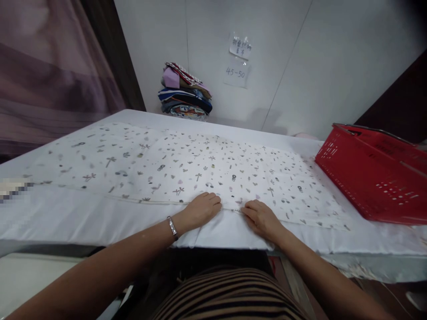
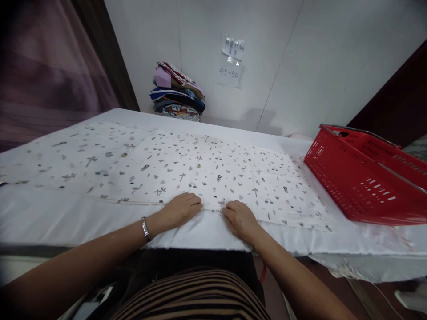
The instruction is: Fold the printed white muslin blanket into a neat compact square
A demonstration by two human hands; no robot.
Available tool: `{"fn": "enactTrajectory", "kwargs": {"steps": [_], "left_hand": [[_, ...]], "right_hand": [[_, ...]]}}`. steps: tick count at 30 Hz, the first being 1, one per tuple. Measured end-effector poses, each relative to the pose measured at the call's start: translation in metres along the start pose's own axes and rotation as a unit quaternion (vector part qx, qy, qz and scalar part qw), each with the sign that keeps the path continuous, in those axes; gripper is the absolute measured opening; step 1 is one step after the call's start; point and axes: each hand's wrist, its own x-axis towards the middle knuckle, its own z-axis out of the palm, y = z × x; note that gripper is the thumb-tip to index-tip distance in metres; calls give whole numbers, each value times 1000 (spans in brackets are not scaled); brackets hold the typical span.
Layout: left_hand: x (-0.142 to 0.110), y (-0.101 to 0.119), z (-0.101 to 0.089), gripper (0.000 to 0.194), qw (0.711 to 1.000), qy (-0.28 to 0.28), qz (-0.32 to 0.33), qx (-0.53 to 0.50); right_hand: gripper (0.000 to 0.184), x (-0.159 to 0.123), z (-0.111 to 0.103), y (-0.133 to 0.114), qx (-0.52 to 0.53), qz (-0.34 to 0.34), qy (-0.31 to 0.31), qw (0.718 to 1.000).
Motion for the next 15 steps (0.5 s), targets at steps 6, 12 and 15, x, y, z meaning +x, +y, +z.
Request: {"fn": "enactTrajectory", "kwargs": {"steps": [6,12,15], "left_hand": [[3,0,-6,16,999,-26,18,34],[2,6,-8,16,999,-19,15,36],[-5,7,-7,15,1000,-10,4,0]], "right_hand": [[24,3,-4,-3,-30,14,-57,998],[29,-1,-6,0,32,33,-7,999],[32,-8,-6,4,87,30,10,996]]}}
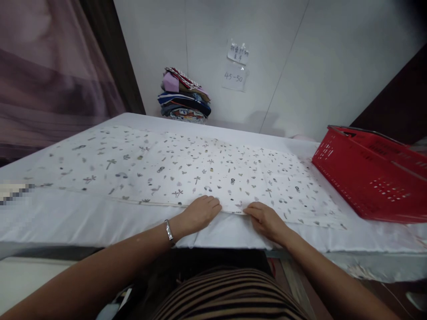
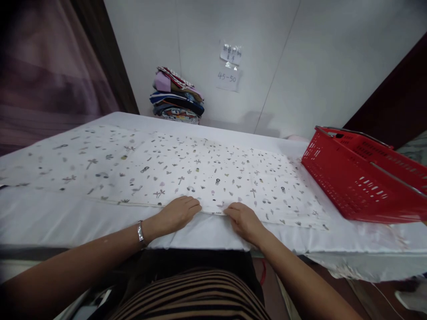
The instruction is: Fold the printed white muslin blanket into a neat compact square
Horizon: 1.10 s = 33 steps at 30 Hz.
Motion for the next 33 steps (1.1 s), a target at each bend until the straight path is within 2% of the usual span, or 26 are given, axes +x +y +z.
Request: {"fn": "enactTrajectory", "kwargs": {"steps": [6,14,22,28,33], "left_hand": [[0,8,4,14,999,-1,-28,-32],[19,24,9,13,1000,1,24,19],[21,16,11,23,998,-3,20,-61],[28,15,6,26,995,-41,-2,-93],[26,10,19,30,994,-23,-5,-108]], "right_hand": [[30,-4,6,0,12,-5,-14,1000],[28,-6,13,-1,28,-3,35,999],[22,-21,9,3,-108,21,21,994],[20,-42,-1,23,-146,36,33,988],[23,-76,-14,53,-130,58,74,987]]}}
